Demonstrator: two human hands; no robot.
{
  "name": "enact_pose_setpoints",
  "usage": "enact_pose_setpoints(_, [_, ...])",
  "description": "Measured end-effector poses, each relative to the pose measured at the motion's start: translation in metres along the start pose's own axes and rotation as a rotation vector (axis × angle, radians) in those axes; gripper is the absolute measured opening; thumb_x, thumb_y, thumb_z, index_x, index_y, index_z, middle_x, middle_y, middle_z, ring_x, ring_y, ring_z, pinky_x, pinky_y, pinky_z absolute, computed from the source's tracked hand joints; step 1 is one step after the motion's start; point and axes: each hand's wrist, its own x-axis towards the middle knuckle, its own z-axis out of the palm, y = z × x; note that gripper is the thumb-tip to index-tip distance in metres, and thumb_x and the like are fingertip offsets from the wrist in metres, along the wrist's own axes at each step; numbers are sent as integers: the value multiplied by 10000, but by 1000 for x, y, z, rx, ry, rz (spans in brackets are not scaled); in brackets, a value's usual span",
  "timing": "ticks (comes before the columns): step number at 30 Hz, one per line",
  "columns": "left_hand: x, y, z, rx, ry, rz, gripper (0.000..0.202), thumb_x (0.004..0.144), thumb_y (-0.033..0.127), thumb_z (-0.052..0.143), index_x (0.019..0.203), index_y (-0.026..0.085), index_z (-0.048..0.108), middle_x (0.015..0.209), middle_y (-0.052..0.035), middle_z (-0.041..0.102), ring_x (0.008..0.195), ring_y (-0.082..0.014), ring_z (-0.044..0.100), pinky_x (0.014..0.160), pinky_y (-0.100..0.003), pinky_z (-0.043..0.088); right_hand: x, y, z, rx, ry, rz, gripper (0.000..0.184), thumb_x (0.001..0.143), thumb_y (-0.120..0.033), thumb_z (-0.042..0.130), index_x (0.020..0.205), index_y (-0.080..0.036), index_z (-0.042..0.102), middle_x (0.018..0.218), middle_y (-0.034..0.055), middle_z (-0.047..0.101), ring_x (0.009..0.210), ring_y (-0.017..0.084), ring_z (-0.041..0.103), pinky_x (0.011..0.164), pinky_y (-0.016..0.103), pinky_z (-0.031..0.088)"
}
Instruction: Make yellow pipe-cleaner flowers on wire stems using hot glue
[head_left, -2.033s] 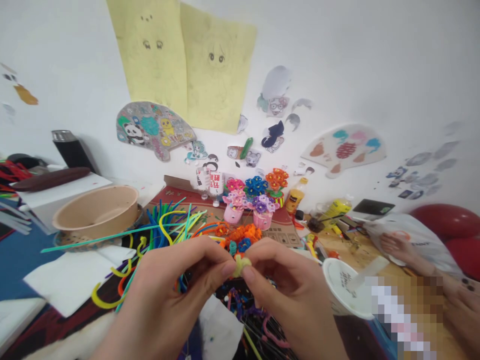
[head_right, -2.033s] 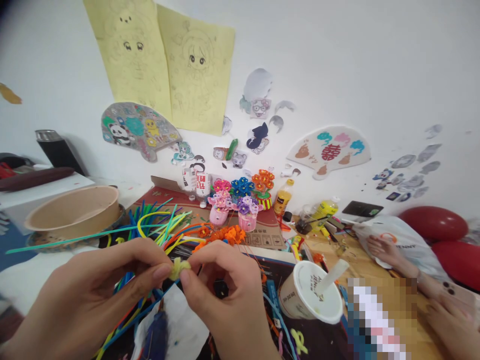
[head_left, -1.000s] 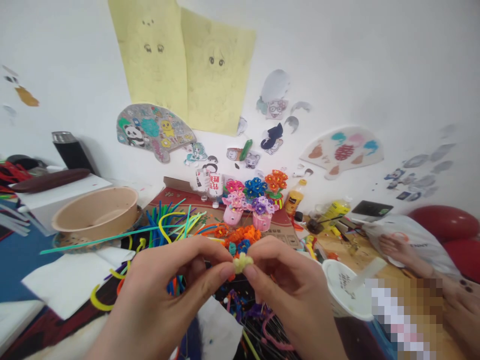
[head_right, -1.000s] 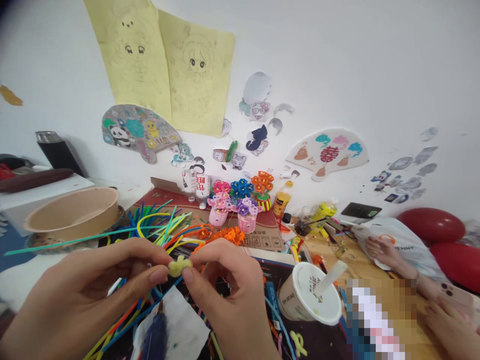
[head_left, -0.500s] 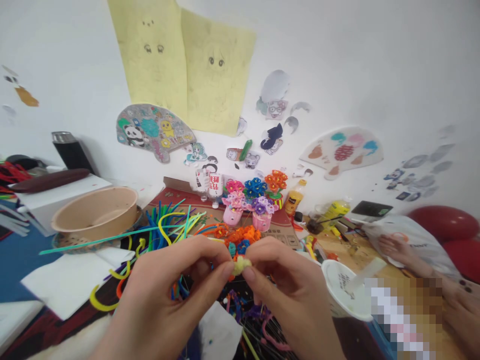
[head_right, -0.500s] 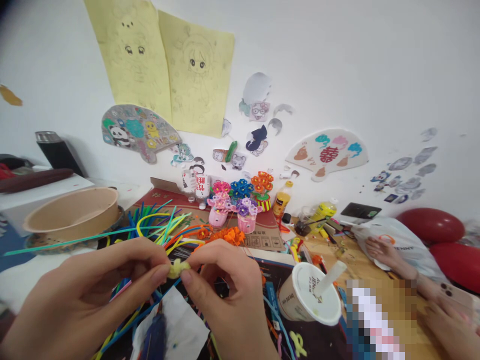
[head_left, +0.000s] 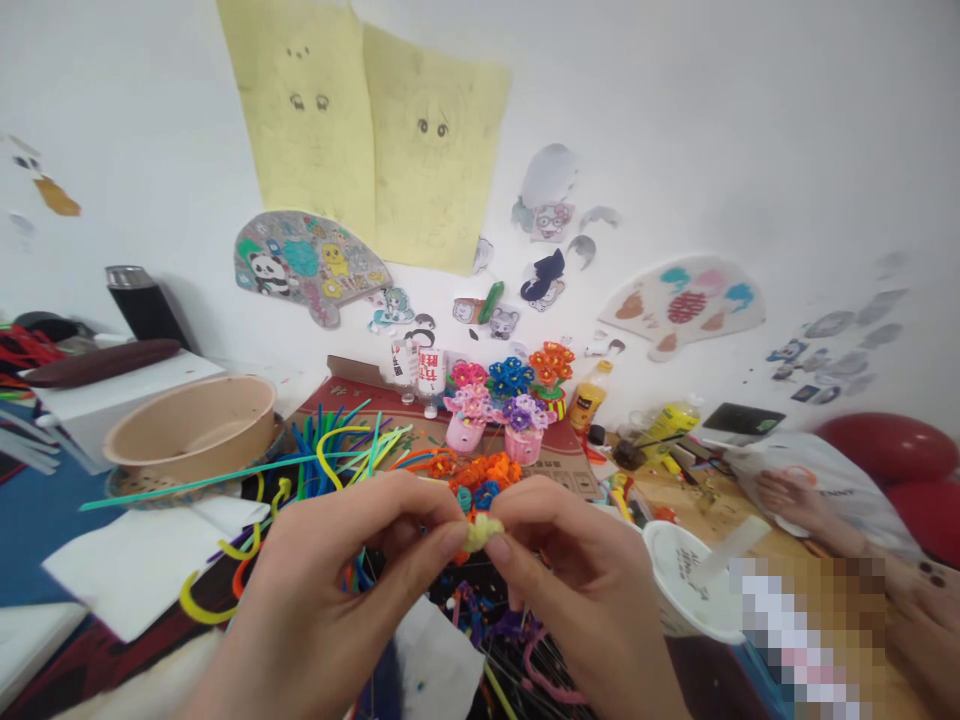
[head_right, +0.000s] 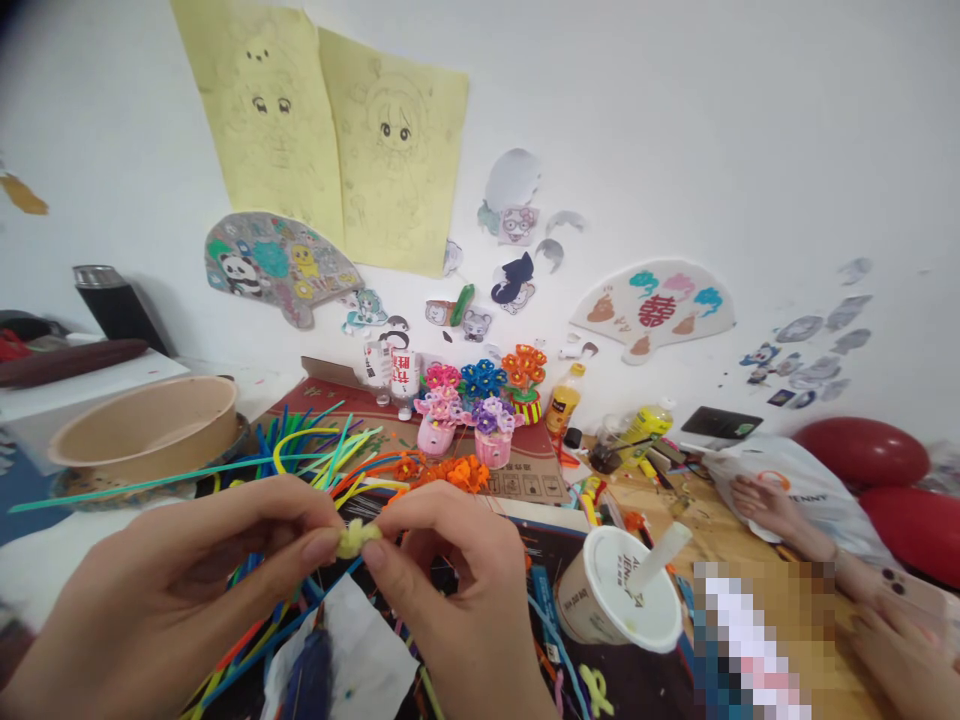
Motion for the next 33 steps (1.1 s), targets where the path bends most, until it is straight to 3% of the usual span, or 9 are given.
enact_pose_setpoints(4, [0,-1,-2,15,32,-22,214,883,353,574,742,252,700,535,74,628,452,-77,530,472,-142,404,2,-1,0,-43,39,-78,72,834,-178,726,808,-244,741,745,-17,684,595,109,561,526,224,437])
enact_pose_setpoints(9, [0,3,0,-38,-101,-110,403,924,384,469,575,205,562,463,72,471,401,-69,419,381,-152,308,2,-5,0,-188,70,-277,146,827,-156,749,867,-287,797,789,-4,730,700,136,664,626,227,514])
enact_pose_setpoints(14, [-1,9,2,-268,-209,-291,319,886,435,537,673,202,585,475,95,382,410,-74,340,380,-172,261,-1,-5,-2,-324,54,-451,197,863,-124,695,935,-277,797,777,12,735,695,137,682,621,209,536])
enact_pose_setpoints(17, [-3,8,2,-233,-136,-283,318,882,420,550,657,198,588,491,83,414,432,-80,358,395,-180,263,0,-6,-4,-301,32,-341,133,877,-188,688,928,-270,779,837,20,747,728,151,685,640,231,531])
enact_pose_setpoints(20, [-5,5,2,-92,-32,-174,312,880,395,560,640,202,615,516,63,494,471,-89,414,433,-182,294,3,-7,-5,-191,-52,-83,175,920,-316,626,825,-230,746,713,12,700,629,143,634,576,239,487])
enact_pose_setpoints(23, [-6,2,3,10,-25,-88,326,888,382,553,621,205,611,501,66,519,470,-86,440,463,-180,314,4,-8,-5,-33,-179,141,285,905,-428,622,759,-195,697,561,-28,566,493,103,512,470,213,384])
enact_pose_setpoints(26, [-6,-1,5,42,-36,-60,326,897,369,545,622,206,611,499,68,531,460,-85,455,455,-177,320,4,-8,-4,103,-248,290,304,861,-472,665,762,-184,673,535,-52,504,454,82,458,442,198,346])
enact_pose_setpoints(29, [-8,0,6,68,-21,-40,323,905,353,534,625,213,611,504,71,536,461,-88,466,454,-173,342,3,-7,-2,145,-251,348,279,841,-442,695,752,-180,665,532,-56,503,449,77,449,444,195,347])
enact_pose_setpoints(33, [-10,3,7,200,152,27,210,908,305,536,737,244,642,586,89,621,487,-73,541,502,-157,389,4,-4,2,133,-101,251,223,837,-335,704,690,-176,650,542,-49,525,458,68,431,444,189,329])
